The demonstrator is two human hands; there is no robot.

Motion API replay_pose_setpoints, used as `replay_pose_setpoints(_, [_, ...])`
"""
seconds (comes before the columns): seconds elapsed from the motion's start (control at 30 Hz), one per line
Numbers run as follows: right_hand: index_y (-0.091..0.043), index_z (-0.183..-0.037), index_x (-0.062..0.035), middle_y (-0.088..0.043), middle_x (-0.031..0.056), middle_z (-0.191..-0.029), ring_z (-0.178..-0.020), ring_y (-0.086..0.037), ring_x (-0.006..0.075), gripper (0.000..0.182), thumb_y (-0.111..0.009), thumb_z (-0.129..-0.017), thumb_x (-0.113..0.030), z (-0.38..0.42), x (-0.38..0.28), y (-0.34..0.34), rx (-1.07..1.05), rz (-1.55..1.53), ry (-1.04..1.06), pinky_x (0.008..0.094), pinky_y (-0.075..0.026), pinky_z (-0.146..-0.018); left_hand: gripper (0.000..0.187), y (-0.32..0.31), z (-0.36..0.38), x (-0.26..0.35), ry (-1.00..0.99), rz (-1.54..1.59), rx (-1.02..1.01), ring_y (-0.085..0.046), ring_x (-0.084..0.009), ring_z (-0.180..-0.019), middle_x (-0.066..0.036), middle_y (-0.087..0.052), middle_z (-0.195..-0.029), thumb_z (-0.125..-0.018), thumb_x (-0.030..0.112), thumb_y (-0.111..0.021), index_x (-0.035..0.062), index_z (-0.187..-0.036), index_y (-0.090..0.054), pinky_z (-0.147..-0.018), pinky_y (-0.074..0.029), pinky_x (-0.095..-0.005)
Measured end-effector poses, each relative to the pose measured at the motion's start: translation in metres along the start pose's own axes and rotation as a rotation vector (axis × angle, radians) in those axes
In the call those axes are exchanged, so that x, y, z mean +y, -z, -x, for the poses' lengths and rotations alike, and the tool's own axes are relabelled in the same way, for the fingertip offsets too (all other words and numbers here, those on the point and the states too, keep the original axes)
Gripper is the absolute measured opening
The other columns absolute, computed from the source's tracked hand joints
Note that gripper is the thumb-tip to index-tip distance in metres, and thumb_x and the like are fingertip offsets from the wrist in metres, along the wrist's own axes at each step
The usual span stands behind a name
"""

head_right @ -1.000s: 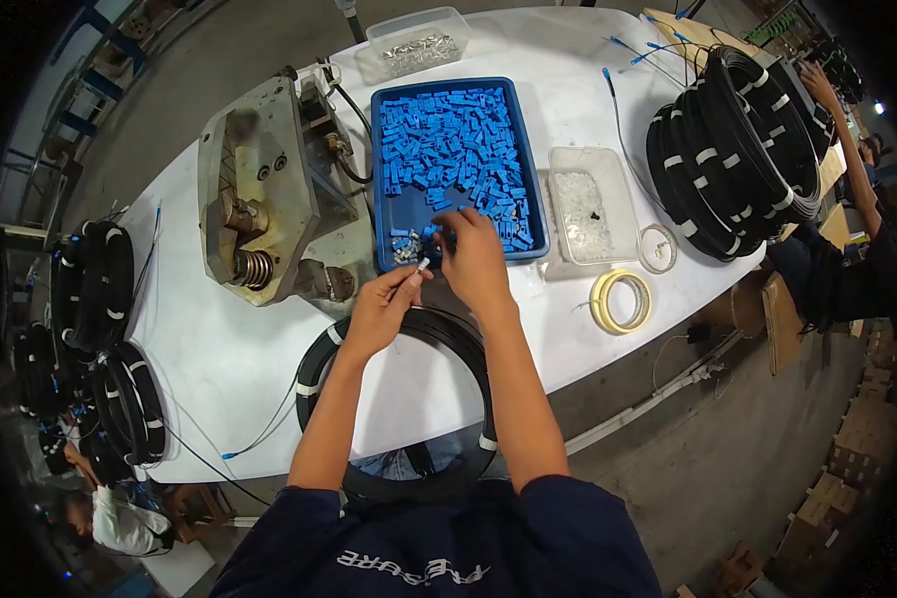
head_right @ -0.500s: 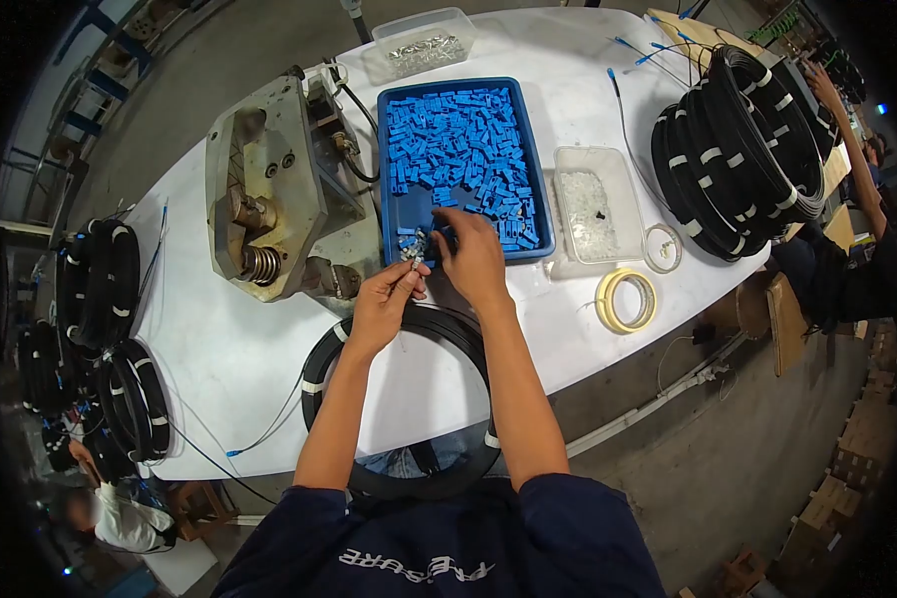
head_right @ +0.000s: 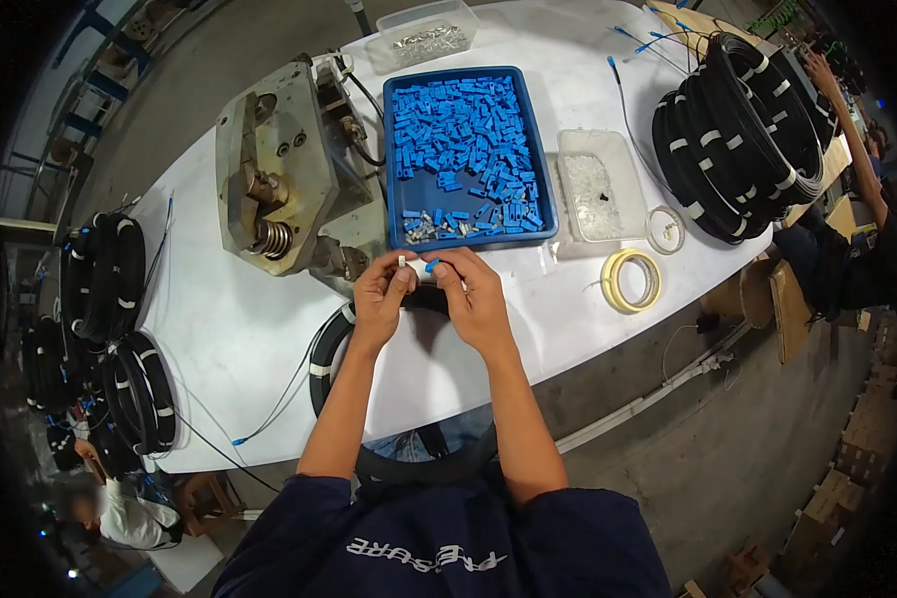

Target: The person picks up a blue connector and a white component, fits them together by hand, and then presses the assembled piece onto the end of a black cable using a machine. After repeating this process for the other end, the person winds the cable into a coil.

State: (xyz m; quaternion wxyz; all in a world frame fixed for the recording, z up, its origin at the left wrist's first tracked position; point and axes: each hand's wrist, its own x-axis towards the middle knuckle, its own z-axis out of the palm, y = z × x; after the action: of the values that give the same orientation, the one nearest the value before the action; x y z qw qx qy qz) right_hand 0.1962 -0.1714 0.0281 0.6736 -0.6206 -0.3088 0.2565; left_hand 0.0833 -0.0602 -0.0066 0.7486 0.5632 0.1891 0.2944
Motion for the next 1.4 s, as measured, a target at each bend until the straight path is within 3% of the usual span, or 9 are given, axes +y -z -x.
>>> replay_pose_setpoints(0.1, [-0.071,-0.103,0.0006,-0.066,0.0096,-0.092,-0.078,-0.06,0.0172,0.016,-0.065,-0.093,-0.011,0.007,-0.011,0.0,-0.049,0.131,0.121,0.0279,-0.047,-0.069,0.019,0.003,0.013,0.0,-0.059,0.024,0.026,-0.055,-0.0116,-0.081,-0.005,-0.062,-0.09,-0.099,0.011,-0.061,-0.0013,-0.112,-0.063,-0.075,-0.047,-0.0252])
replay_pose_setpoints(0.17, [-0.071,-0.1,0.0009,-0.068,0.0116,-0.094,-0.08,-0.063,0.0204,0.015,-0.068,-0.091,-0.011,0.013,-0.023,-0.003,-0.027,0.114,0.119,0.0291,-0.048,-0.07,0.015,0.008,0.024,0.002,-0.037,-0.012,0.024,-0.059,-0.0154,-0.089,-0.007,-0.064,-0.093,-0.097,0.007,-0.062,-0.0007,-0.109,-0.064,-0.08,-0.049,-0.0281])
replay_pose_setpoints(0.27, [-0.071,-0.101,0.0008,-0.071,0.0114,-0.092,-0.078,-0.065,0.019,0.017,-0.071,-0.088,-0.011,0.027,-0.028,-0.004,-0.09,0.066,0.014,0.0287,-0.05,-0.07,0.012,0.009,0.036,0.018,-0.235,-0.102,0.032,-0.058,-0.0263,-0.114,-0.011,-0.067,-0.104,-0.091,-0.002,-0.065,-0.0016,-0.103,-0.067,-0.099,-0.044,-0.0367])
replay_pose_setpoints(0.43, [-0.07,-0.101,0.0012,-0.071,0.011,-0.092,-0.075,-0.066,0.0183,0.019,-0.074,-0.085,-0.007,0.048,-0.03,-0.022,-0.061,0.07,0.044,0.0279,-0.051,-0.068,0.014,0.013,0.061,0.021,-0.278,-0.219,0.039,-0.058,-0.0256,-0.114,-0.011,-0.067,-0.107,-0.09,-0.002,-0.065,0.0005,-0.104,-0.067,-0.105,-0.04,-0.0405])
replay_pose_setpoints(0.53, [-0.07,-0.1,0.0013,-0.07,0.0111,-0.092,-0.076,-0.067,0.0188,0.02,-0.076,-0.081,-0.004,0.053,-0.024,-0.029,-0.054,0.092,0.12,0.0281,-0.052,-0.069,0.015,0.014,0.074,0.011,-0.174,-0.113,0.092,-0.062,-0.025,-0.113,-0.009,-0.068,-0.106,-0.091,-0.002,-0.063,0.0024,-0.105,-0.066,-0.116,-0.029,-0.0485])
replay_pose_setpoints(0.77, [-0.07,-0.094,-0.0004,-0.069,0.0115,-0.093,-0.082,-0.068,0.0243,0.021,-0.078,-0.074,0.001,0.061,-0.013,-0.031,-0.087,0.191,0.301,0.032,-0.054,-0.072,0.023,0.022,0.087,0.002,-0.26,-0.301,0.074,-0.063,-0.0305,-0.118,-0.009,-0.071,-0.103,-0.088,-0.011,-0.058,0.004,-0.103,-0.066,-0.116,-0.027,-0.0521])
replay_pose_setpoints(0.97, [-0.07,-0.09,-0.0019,-0.069,0.011,-0.094,-0.087,-0.067,0.0268,0.023,-0.079,-0.069,0.002,0.067,-0.01,-0.033,-0.072,0.23,0.319,0.0352,-0.054,-0.076,0.031,0.024,0.088,0.008,-0.279,-0.332,0.034,-0.061,-0.0333,-0.119,-0.014,-0.07,-0.105,-0.083,-0.02,-0.051,0.0011,-0.1,-0.065,-0.117,-0.027,-0.0529])
replay_pose_setpoints(1.2, [-0.072,-0.092,-0.0006,-0.069,0.0116,-0.096,-0.087,-0.067,0.0218,0.024,-0.079,-0.069,0.006,0.07,-0.006,-0.038,-0.061,0.234,0.338,0.0296,-0.053,-0.076,0.021,0.025,0.087,0.004,-0.304,-0.262,0.059,-0.061,-0.0355,-0.119,-0.016,-0.071,-0.107,-0.087,-0.014,-0.057,0.0027,-0.097,-0.064,-0.116,-0.028,-0.0541])
replay_pose_setpoints(1.4, [-0.073,-0.093,-0.0003,-0.07,0.0119,-0.095,-0.087,-0.067,0.0195,0.024,-0.08,-0.07,0.005,0.075,-0.002,-0.039,-0.044,0.128,0.22,0.029,-0.053,-0.075,0.015,0.025,0.087,0.006,-0.32,-0.287,0.049,-0.062,-0.0348,-0.118,-0.017,-0.071,-0.106,-0.089,-0.009,-0.06,0.0038,-0.096,-0.063,-0.115,-0.028,-0.054])
